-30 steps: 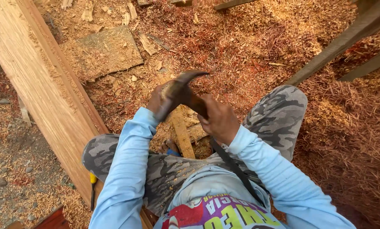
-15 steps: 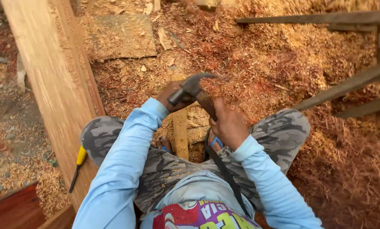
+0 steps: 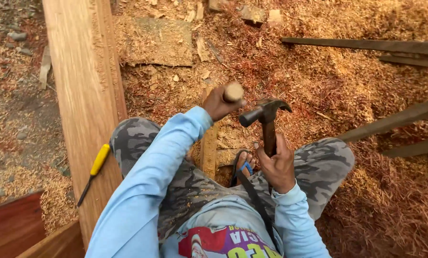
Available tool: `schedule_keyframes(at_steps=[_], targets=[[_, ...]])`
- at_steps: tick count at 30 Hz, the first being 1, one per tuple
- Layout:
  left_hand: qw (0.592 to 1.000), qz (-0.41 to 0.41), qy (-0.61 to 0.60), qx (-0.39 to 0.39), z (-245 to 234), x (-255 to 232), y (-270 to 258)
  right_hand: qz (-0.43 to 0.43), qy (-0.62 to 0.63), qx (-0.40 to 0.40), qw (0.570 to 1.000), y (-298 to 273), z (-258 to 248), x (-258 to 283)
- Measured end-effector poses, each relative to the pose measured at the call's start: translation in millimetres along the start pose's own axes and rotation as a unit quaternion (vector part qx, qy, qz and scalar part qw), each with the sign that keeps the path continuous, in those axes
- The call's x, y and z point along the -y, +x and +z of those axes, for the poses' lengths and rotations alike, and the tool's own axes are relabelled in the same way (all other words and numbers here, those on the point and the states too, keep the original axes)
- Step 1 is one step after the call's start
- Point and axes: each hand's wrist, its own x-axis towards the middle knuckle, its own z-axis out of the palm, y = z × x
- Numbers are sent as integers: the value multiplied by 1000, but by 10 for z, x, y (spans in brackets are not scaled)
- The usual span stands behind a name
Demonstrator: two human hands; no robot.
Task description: Use a hammer and chisel to carve and shape a piece of wood for a furniture frame.
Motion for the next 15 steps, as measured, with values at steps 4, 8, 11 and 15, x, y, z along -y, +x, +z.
schedule_keyframes(at_steps=[4, 8, 11, 15], targets=[[958, 179, 114, 191, 196, -85, -384, -25, 34, -25, 999, -46, -50, -10], [911, 250, 179, 274, 292, 111, -342, -154, -54, -18, 986, -73, 3, -141], [979, 154, 76, 111, 51, 75, 29, -17, 27, -1, 999, -128, -47, -43], [986, 95, 93, 97, -99, -188, 90, -54, 12, -22, 998, -100, -107, 30]])
